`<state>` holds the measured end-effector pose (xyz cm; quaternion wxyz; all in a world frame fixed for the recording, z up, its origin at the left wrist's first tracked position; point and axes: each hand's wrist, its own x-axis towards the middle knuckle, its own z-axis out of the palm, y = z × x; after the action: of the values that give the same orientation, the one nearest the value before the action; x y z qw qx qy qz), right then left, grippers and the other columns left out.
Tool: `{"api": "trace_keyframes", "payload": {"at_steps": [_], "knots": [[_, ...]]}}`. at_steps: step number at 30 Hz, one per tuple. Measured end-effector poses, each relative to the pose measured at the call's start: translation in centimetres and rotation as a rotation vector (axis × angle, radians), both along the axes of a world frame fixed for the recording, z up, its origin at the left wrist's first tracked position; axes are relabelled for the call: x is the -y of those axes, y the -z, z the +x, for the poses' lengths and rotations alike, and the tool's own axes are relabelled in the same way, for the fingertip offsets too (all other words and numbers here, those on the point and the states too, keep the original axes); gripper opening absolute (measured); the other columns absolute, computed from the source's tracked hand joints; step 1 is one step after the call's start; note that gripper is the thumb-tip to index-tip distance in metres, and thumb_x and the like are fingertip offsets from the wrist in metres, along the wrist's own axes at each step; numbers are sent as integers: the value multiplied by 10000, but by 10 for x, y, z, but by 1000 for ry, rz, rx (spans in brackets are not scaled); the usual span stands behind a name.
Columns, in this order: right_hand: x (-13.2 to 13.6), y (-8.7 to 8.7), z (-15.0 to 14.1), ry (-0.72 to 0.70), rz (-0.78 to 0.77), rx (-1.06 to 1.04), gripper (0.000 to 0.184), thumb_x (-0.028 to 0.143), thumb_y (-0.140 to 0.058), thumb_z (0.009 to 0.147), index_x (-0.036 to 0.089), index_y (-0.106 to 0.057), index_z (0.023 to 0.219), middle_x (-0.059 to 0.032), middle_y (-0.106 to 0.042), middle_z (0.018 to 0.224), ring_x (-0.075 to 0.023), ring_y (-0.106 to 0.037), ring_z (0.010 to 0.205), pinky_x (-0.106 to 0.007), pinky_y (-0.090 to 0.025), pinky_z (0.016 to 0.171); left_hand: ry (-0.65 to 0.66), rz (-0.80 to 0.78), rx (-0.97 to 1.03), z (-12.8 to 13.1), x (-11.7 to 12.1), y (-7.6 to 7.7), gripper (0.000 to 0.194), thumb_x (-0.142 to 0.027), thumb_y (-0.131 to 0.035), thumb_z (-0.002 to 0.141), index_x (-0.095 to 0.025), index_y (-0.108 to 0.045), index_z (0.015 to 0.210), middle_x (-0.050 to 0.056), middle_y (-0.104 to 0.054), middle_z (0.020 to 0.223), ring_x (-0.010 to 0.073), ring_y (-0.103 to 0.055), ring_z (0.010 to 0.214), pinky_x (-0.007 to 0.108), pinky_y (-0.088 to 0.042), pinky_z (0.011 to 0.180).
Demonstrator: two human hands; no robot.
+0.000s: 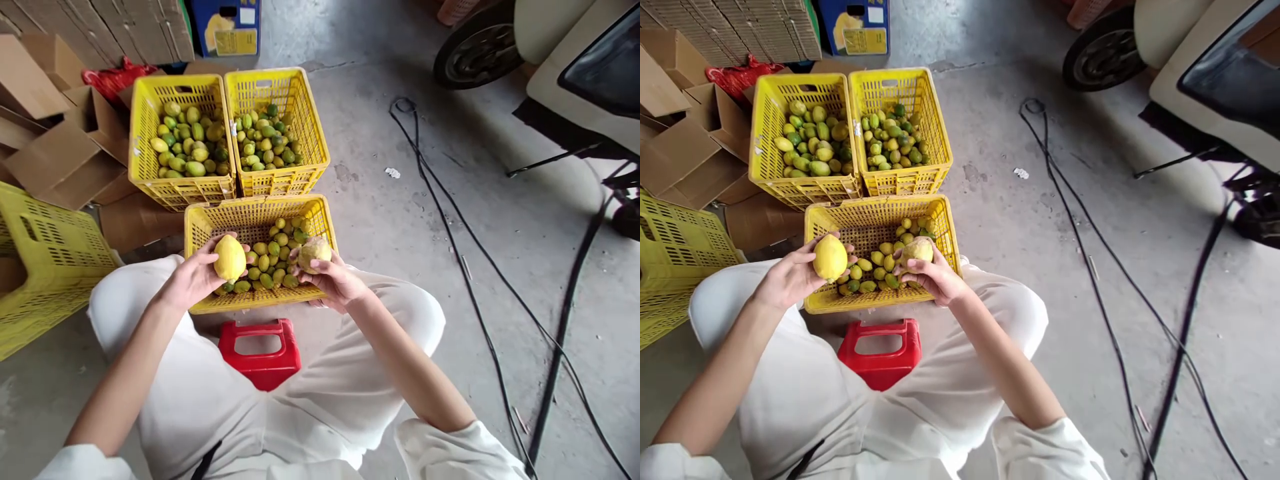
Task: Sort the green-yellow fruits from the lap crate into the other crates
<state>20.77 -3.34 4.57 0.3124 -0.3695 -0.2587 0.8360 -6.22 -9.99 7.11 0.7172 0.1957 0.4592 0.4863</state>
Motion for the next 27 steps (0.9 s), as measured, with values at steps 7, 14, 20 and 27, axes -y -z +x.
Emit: {"api": "trace_keyframes", "payload": {"at_steps": [7,14,20,27], "knots": [[-6,16,-15,15,-23,-17,514,176,-859,645,286,-628,1091,36,-705,934,-135,-683,795,-214,-574,671,-46,112,2,6,-10,27,536,-411,-969,614,-168,-703,1011,27,-666,889,134,-655,707,226,-553,593],[-7,20,-22,-216,24,-154,559,371,-901,715,249,-663,1205,-11,-728,1027,-159,-716,780,-260,-597,662,-5,-5,38,7,-16,28,418,-387,-850,669,-142,-700,972,99,-706,966,253,-727,844,308,-593,600],[-4,27,-30,-154,26,-113,473,403,-957,635,208,-677,962,9,-677,852,-131,-667,667,-216,-538,538,49,-4,88,8,-14,29,412,-373,-786,735,-164,-674,1072,103,-738,998,291,-744,986,374,-626,767],[-6,26,-38,-168,-47,-229,401,316,-783,768,245,-678,1149,-28,-745,1095,-198,-724,964,-330,-625,853,67,111,121,20,-19,37,513,-445,-924,666,-206,-593,977,4,-686,763,133,-643,584,238,-515,552]]}}
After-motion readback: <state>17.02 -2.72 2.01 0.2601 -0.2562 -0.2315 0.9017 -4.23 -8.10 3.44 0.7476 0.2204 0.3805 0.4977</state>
